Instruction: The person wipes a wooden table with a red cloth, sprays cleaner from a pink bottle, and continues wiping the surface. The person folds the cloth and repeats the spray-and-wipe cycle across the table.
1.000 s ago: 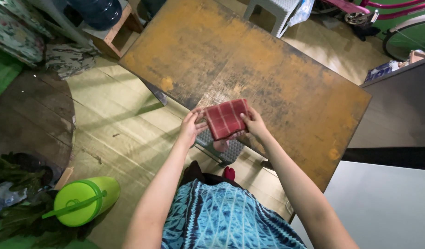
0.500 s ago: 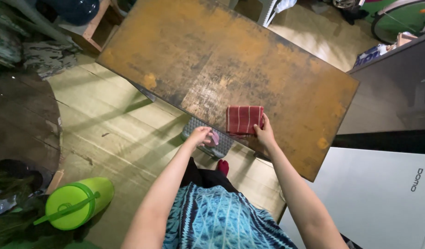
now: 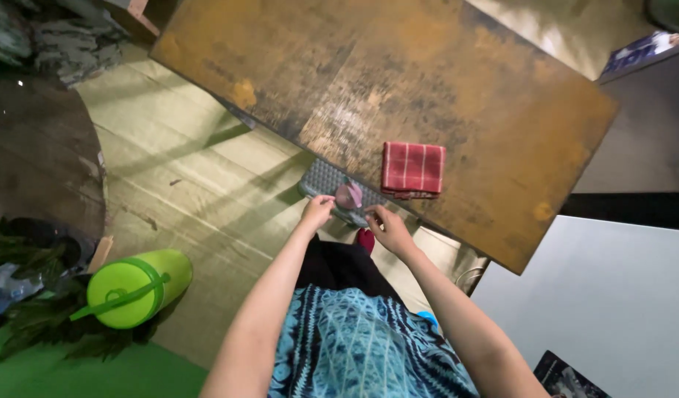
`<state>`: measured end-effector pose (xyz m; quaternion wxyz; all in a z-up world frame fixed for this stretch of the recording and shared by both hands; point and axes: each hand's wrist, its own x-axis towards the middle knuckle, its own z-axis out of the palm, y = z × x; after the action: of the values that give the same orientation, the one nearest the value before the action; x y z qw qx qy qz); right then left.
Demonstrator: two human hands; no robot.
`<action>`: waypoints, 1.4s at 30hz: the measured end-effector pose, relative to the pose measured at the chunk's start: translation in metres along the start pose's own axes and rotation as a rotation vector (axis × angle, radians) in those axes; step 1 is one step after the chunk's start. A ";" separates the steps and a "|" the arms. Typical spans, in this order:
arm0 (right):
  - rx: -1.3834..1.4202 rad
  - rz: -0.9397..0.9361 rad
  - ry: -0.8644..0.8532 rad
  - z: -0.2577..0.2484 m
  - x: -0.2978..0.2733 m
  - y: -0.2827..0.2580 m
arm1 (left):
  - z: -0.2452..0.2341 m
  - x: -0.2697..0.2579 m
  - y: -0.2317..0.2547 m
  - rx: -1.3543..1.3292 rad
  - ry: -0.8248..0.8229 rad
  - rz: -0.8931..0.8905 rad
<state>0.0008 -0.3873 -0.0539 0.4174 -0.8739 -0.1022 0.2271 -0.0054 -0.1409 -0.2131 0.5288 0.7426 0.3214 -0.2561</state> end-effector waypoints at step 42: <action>0.328 -0.008 0.431 -0.017 0.018 -0.100 | -0.039 -0.155 0.119 0.429 0.059 0.862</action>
<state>0.0261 -0.3294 0.0273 0.5665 -0.8224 0.0236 0.0474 -0.0179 -0.1635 -0.0152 0.4122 0.9075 -0.0610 -0.0528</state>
